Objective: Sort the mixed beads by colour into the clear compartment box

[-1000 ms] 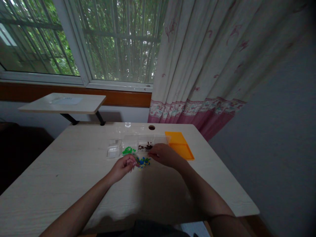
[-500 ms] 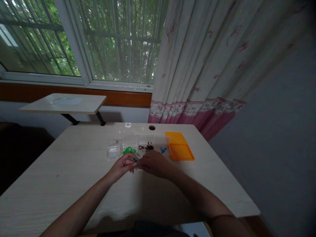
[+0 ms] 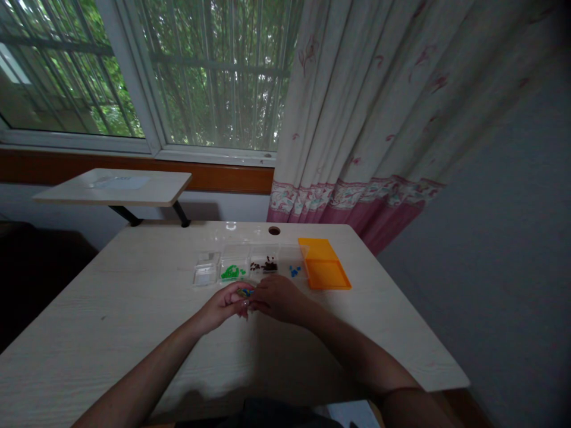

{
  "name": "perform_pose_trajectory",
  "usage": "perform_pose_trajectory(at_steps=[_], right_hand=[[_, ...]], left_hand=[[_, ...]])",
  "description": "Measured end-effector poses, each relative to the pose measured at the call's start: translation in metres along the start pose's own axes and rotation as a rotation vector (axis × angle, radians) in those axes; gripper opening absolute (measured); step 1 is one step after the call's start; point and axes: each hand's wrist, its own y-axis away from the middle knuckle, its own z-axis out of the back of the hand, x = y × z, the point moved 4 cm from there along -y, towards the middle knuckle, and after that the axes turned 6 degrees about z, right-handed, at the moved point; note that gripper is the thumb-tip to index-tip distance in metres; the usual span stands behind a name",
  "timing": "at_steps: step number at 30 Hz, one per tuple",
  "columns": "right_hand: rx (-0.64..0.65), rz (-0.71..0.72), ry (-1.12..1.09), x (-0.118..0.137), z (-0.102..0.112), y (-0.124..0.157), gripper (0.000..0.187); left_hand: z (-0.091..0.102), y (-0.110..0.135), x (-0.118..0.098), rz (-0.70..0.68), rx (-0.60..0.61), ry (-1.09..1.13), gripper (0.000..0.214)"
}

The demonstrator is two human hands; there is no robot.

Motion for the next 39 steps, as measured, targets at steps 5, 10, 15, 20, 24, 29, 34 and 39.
perform_pose_trajectory(at_steps=[5, 10, 15, 20, 24, 29, 34, 39], right_hand=[[-0.006, -0.008, 0.002, 0.000, 0.001, 0.000, 0.015], [0.001, 0.008, 0.002, 0.001, 0.003, 0.000, 0.012], [-0.002, 0.003, 0.022, 0.001, 0.003, -0.001, 0.012], [-0.013, -0.043, 0.041, 0.000, 0.001, 0.000, 0.016], [-0.020, -0.051, 0.045, 0.001, -0.001, 0.000, 0.014], [-0.038, -0.050, 0.043, 0.003, -0.001, -0.001, 0.013], [0.013, -0.075, 0.039, -0.001, 0.005, 0.000, 0.015], [-0.043, -0.181, 0.050, -0.027, 0.028, 0.010, 0.014]], left_hand=[[0.003, 0.000, 0.000, 0.006, 0.011, 0.019, 0.055], [0.003, 0.001, 0.000, -0.007, 0.033, 0.031, 0.056], [0.003, 0.001, 0.001, -0.006, 0.023, 0.029, 0.053], [0.003, 0.000, 0.000, -0.017, 0.009, 0.030, 0.050], [0.002, 0.000, -0.001, -0.023, 0.017, 0.017, 0.052], [0.000, 0.001, -0.001, -0.024, 0.040, 0.027, 0.052], [0.000, 0.000, 0.001, -0.018, 0.044, 0.037, 0.050], [0.011, -0.005, 0.008, -0.020, -0.081, 0.006, 0.046]])
